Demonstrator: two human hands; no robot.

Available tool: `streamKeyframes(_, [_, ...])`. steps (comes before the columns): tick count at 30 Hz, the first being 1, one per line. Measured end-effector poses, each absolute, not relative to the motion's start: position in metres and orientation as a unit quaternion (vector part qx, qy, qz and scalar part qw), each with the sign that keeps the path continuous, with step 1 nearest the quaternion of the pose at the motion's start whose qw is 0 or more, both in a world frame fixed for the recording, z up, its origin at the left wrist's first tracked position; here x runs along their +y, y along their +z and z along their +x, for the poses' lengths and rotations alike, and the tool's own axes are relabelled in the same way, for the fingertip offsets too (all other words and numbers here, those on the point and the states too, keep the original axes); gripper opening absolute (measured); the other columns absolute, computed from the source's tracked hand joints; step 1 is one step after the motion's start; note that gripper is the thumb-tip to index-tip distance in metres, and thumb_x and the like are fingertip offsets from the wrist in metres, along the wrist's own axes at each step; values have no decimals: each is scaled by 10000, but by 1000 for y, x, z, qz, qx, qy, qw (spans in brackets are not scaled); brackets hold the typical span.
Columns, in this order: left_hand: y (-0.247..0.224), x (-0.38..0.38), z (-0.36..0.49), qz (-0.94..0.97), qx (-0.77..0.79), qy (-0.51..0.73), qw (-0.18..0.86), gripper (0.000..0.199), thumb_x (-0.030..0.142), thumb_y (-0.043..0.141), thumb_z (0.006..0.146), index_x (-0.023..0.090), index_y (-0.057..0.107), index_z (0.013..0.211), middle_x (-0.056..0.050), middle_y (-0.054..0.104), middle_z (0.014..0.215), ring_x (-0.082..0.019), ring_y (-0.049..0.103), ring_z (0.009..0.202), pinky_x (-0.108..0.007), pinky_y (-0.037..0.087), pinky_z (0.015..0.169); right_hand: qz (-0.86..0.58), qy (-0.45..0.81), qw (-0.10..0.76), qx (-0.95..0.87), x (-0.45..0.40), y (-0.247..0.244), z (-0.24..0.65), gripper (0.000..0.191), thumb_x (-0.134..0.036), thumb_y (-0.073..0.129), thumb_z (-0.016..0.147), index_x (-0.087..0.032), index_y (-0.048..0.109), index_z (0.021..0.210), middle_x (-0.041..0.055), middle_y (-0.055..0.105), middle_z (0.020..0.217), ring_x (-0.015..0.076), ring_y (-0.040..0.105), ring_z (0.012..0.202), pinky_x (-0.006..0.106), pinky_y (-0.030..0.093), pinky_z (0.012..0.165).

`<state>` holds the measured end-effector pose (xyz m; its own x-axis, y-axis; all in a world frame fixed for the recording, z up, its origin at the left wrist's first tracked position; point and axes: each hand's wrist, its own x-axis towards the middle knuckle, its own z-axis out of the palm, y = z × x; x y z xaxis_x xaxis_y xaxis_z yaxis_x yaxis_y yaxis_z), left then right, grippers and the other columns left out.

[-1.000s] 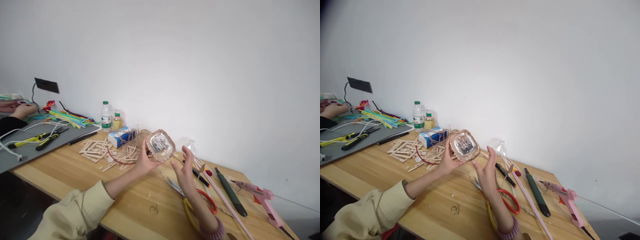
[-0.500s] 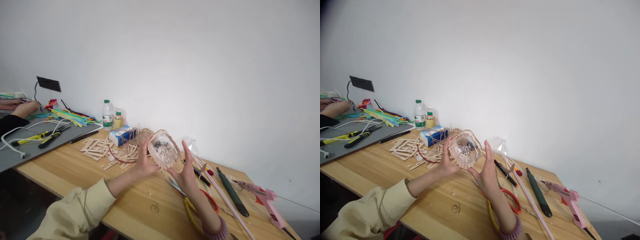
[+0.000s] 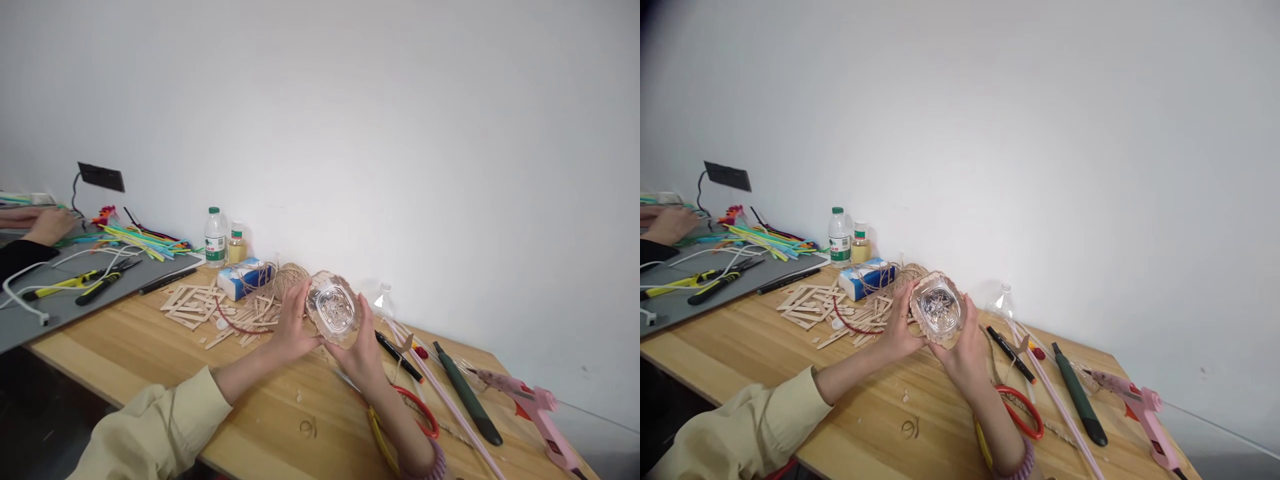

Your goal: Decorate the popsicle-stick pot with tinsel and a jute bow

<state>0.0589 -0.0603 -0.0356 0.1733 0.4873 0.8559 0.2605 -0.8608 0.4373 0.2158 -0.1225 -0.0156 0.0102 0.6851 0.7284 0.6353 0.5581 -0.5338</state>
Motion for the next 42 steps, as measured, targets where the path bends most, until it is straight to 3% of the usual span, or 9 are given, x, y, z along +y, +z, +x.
streamKeyframes(3, [-32,-61,62,755,270,583,131,1040,347,761,623,268,95,1418,-143,203,1483,-335,152,1370,-517,76,1106,-494,64,553,-667,-119,-10,213,910,-343,732,662,-187,210,1390,156,339,1418,301,302,1318,490,250,1075])
streamKeyframes(6, [-28,-60,65,675,282,603,319,1106,328,799,570,255,90,1416,-124,73,1519,-297,60,1393,-460,73,1122,-507,152,610,-590,-115,-1,207,931,-347,772,598,-201,248,1354,135,299,1432,285,261,1332,458,186,1104])
streamKeyframes(10, [-26,-53,67,547,241,584,549,1072,375,824,505,220,212,1372,-152,219,1479,-310,189,1366,-451,209,1090,-471,288,669,-498,-112,5,198,896,-392,766,596,-212,258,1312,136,343,1398,278,365,1274,440,265,1074])
streamKeyframes(15, [-22,-55,64,548,189,536,613,521,334,784,588,156,583,1034,-94,662,1058,-266,580,1043,-403,400,953,-444,355,688,-451,-109,-8,193,781,-468,710,653,-234,285,1265,126,436,1344,253,446,1220,423,330,1036])
streamKeyframes(19, [-18,-57,57,545,174,519,635,370,310,748,642,161,630,960,-56,695,952,-212,618,921,-349,432,885,-393,425,684,-444,-111,-10,198,763,-602,670,623,-251,377,1233,99,445,1359,254,418,1252,431,357,1016])
streamKeyframes(24, [-11,-50,38,572,166,445,668,308,235,777,560,144,691,842,-51,704,814,-203,629,768,-299,464,734,-354,543,614,-451,-115,5,218,684,-752,287,768,-230,572,1106,113,605,1195,270,550,1120,472,450,896])
streamKeyframes(30, [-4,-43,25,594,176,374,690,270,217,806,458,97,698,675,-57,681,663,-212,617,628,-305,462,621,-384,627,502,-456,-119,4,233,424,-532,560,773,-193,645,1012,98,702,950,256,661,829,483,519,754])
streamKeyframes(38, [-15,-40,39,537,174,479,672,465,414,672,719,256,553,1139,-69,549,1242,-226,518,1123,-339,428,881,-376,506,629,-455,-118,2,216,472,-387,644,750,-248,509,1180,62,550,1266,239,505,1169,420,443,950])
streamKeyframes(42, [-21,-48,53,525,153,454,704,615,398,781,590,223,551,1134,-117,540,1255,-287,515,1139,-388,428,895,-378,438,674,-458,-113,-4,216,652,-379,699,703,-263,392,1266,75,477,1338,258,432,1243,458,380,1002])
